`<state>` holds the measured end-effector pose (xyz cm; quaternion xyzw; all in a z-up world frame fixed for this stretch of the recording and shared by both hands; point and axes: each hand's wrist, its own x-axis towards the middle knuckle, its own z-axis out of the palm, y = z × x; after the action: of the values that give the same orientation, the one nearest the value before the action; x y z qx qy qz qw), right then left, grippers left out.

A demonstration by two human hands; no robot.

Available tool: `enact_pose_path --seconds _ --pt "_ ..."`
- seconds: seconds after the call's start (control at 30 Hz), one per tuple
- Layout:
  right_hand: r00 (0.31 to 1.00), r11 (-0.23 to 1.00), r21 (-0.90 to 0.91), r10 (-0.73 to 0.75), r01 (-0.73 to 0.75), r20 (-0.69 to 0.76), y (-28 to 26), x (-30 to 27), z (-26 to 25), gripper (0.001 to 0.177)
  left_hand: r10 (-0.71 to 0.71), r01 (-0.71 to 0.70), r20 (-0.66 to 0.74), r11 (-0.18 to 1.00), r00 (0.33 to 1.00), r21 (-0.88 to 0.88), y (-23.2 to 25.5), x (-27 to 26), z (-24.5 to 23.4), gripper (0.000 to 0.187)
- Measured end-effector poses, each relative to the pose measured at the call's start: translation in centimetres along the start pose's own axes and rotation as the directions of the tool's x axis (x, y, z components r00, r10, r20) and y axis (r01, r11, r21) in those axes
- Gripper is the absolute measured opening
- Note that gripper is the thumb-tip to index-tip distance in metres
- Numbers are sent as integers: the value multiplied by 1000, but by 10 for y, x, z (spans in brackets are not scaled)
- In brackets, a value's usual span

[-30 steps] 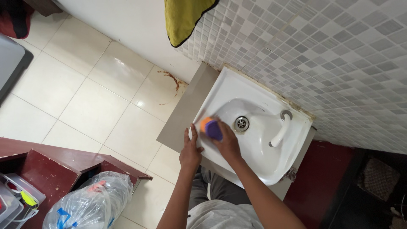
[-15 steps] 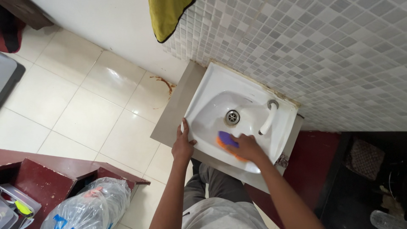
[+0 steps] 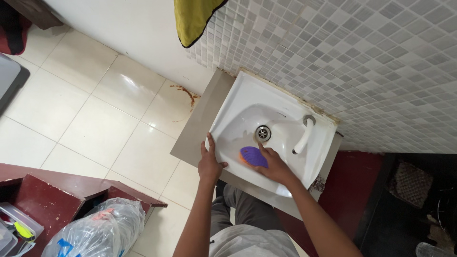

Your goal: The person scrubs the interior surfaces, the rim, and the base of the faucet of a white sink by hand using a purple brush.

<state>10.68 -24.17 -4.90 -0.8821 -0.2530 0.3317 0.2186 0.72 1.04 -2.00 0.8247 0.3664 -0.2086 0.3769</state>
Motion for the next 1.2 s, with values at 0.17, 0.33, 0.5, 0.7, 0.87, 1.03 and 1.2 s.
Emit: enact_pose_path --seconds 0.17,0.33,0.5,0.7,0.87,1.03,1.2 --pt "988 993 -95 -83 70 -132 -41 28 18 91 -4 4 -3 1000 1000 13 4 -5 -7 133" --pt "916 935 -249 -313 251 -251 -63 55 16 79 -27 26 26 1000 999 12 7 -11 -11 131" --pt "766 824 -420 -535 380 -356 -63 80 14 73 -35 35 29 999 999 -12 8 -9 -12 131" --pt "796 985 -14 -149 175 -587 -87 87 -24 75 -53 53 61 999 997 -12 9 -8 -13 129" --pt "759 906 421 310 -53 -572 -103 90 -32 80 -44 46 52 999 998 -23 7 -8 -12 131" --pt "836 960 230 -5 157 -549 -91 80 -1 86 -58 59 64 998 996 -8 5 -5 -9 130" --pt "919 967 110 -179 230 -351 -91 61 19 90 -6 6 26 999 1000 -35 -2 -3 -3 134"
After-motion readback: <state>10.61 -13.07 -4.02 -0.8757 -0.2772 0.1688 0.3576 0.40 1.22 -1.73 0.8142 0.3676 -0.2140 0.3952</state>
